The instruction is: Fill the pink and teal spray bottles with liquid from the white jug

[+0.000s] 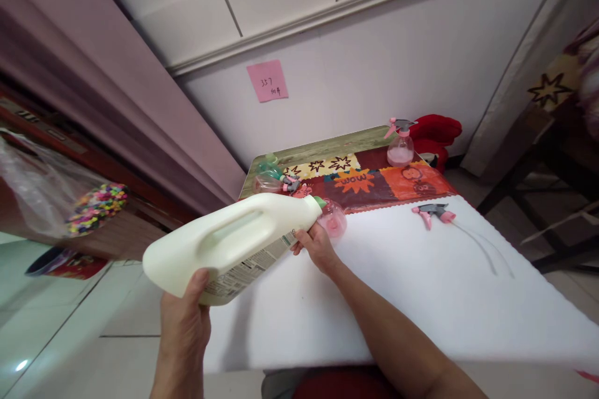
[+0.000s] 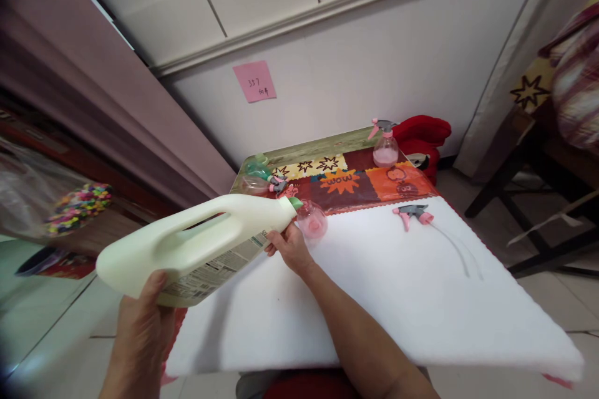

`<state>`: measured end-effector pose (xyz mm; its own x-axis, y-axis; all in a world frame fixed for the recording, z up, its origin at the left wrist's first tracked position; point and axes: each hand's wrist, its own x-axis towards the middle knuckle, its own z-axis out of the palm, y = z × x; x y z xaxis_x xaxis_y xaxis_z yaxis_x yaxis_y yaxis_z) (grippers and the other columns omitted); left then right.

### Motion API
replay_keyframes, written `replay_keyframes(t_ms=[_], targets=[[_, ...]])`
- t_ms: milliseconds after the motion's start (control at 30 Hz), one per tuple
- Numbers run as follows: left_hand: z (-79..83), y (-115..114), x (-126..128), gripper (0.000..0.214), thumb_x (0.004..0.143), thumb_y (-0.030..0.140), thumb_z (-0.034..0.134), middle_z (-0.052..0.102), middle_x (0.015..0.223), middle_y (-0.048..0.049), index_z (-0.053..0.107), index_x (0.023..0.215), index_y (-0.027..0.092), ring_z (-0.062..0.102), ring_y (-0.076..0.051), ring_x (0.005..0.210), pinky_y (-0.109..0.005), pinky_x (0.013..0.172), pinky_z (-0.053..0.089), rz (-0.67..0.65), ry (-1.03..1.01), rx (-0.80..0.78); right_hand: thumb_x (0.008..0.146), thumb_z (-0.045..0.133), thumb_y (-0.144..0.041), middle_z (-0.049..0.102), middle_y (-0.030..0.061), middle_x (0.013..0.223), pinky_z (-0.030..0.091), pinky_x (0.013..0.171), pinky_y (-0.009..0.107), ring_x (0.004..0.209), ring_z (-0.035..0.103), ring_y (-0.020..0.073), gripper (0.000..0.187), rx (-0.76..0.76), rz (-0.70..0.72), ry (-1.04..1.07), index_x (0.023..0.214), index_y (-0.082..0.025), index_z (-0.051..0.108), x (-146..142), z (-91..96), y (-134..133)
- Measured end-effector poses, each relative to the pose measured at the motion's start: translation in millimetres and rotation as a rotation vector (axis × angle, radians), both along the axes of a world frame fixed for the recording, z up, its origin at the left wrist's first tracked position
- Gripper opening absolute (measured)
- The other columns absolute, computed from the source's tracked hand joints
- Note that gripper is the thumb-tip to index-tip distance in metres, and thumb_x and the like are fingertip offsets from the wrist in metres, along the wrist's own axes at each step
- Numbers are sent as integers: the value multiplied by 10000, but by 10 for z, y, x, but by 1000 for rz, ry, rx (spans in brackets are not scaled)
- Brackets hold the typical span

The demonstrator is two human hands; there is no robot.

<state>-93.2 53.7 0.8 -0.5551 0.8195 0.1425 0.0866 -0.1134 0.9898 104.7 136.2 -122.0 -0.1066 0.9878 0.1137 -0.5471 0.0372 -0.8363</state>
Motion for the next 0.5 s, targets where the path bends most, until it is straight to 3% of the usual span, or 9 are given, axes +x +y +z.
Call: replay_keyframes(t_ms=[200, 500], targets=[[0, -12, -7, 604, 696, 385, 853, 760, 1102, -27, 680, 1255, 234, 666, -294, 1176, -506, 1183, 382, -9, -58, 15, 776, 748, -582, 703, 10, 682, 574, 490, 282, 521, 653, 154, 474, 3, 6, 13, 946, -182, 559, 7, 10, -7], [8, -2, 6, 605, 684, 404, 857, 749, 1169, -47, 690, 1240, 234, 662, -292, 1187, -460, 1163, 415, -18, -44, 21, 772, 753, -581, 697, 7, 658, 566, 488, 275, 516, 648, 150, 474, -6, 9, 18, 932, -180, 558, 10, 18, -10]])
